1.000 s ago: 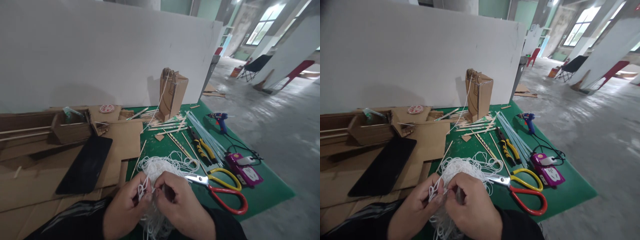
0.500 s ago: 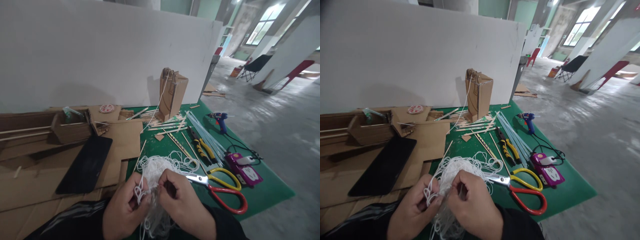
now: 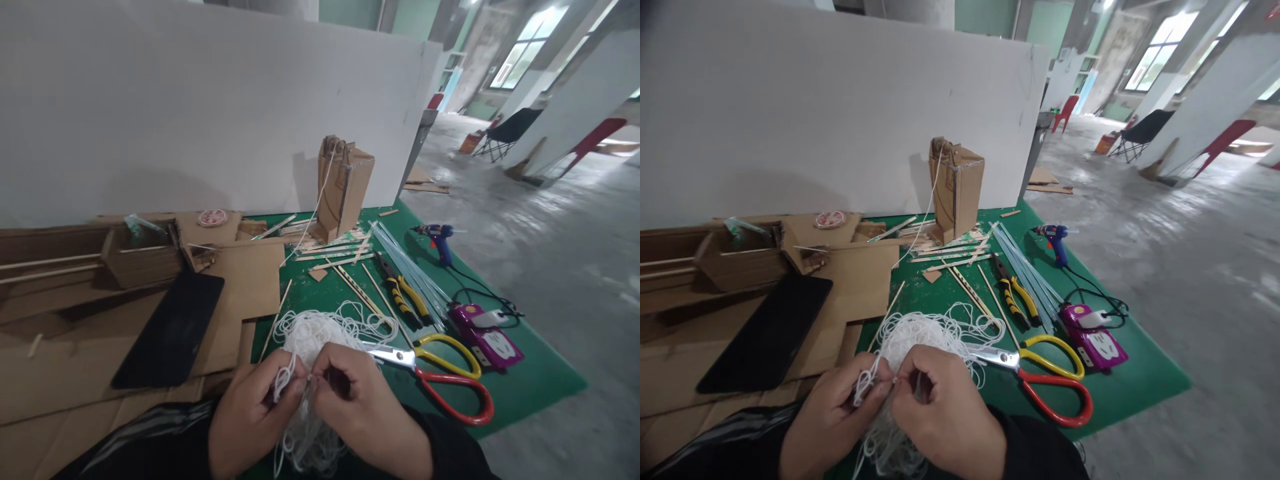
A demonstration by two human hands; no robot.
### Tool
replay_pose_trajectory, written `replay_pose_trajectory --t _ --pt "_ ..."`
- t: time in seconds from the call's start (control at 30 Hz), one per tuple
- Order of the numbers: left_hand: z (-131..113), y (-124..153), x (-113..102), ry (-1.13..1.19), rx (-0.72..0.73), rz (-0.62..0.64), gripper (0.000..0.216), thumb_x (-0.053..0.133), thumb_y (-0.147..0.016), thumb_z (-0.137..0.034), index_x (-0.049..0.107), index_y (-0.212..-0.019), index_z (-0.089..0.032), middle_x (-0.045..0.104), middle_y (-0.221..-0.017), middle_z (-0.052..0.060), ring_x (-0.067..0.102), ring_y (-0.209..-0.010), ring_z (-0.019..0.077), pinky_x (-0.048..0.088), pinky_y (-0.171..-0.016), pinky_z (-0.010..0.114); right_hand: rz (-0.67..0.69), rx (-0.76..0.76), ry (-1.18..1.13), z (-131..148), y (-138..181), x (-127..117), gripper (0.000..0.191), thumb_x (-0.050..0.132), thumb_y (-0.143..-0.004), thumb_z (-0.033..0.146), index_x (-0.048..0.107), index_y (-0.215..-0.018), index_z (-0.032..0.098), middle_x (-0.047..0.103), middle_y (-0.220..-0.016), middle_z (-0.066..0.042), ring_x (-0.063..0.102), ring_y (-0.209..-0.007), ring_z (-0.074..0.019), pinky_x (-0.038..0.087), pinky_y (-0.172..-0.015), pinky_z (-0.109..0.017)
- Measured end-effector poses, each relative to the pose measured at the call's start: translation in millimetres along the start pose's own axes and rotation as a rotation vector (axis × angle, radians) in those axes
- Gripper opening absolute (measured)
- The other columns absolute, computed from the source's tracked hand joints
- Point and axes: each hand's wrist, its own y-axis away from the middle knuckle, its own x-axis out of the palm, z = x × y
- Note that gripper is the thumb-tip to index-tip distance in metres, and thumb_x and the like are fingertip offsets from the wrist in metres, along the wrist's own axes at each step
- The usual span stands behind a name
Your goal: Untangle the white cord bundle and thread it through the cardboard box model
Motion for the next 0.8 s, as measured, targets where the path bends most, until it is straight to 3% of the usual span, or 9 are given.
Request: replay_pose_trajectory --t 0.27,0.43,0.6,0.8 --pt "-5.3 0.9 -0.6 0.227 -0.079 0.02 0.035 0.047 -0.092 -0.047 0.058 -0.074 -0.019 0.051 -0.059 -0.004 0.047 -0.053 0.0133 0.035 -0.053 0.022 -0.049 -0.014 -0.071 -5.2 -2.7 -1.1 0.012 0.049 -0.073 0.007 0.049 -0.068 0.017 0.042 -0.06 0.006 0.036 -0.056 -0.0082 0.028 -0.05 -0.019" --pt "-5.6 2.5 1.2 0.246 -0.126 -0.018 0.035 0.048 -0.091 -0.049 0.057 -0.074 -0.02 0.05 -0.06 -0.004 0.047 -0.056 0.014 0.036 -0.055 0.023 -0.035 0.009 -0.15 -8.0 -3.8 -2.3 0.011 0.049 -0.072 0.007 0.049 -0.068 0.018 0.042 -0.059 0.006 0.035 -0.055 -0.0085 0.028 -0.05 -0.02" --pt "-0.3 2.6 1.9 0.27 -0.101 0.036 0.035 0.048 -0.091 -0.05 0.056 -0.075 -0.019 0.052 -0.062 -0.002 0.049 -0.058 0.0146 0.038 -0.056 0.023 -0.028 0.023 -0.228 -8.8 -4.3 -3.2 0.01 0.05 -0.074 0.01 0.05 -0.069 0.017 0.044 -0.061 0.005 0.037 -0.058 -0.0091 0.029 -0.052 -0.02" --pt "-1.3 5.6 6.3 0.451 -0.162 0.06 0.025 0.056 -0.087 -0.045 0.051 -0.091 -0.02 0.047 -0.059 -0.006 0.04 -0.049 0.0104 0.036 -0.046 0.019 -0.015 0.013 -0.189 -8.2 -3.9 -2.8 0.009 0.052 -0.076 0.01 0.053 -0.071 0.017 0.046 -0.061 0.005 0.038 -0.056 -0.0089 0.03 -0.052 -0.02"
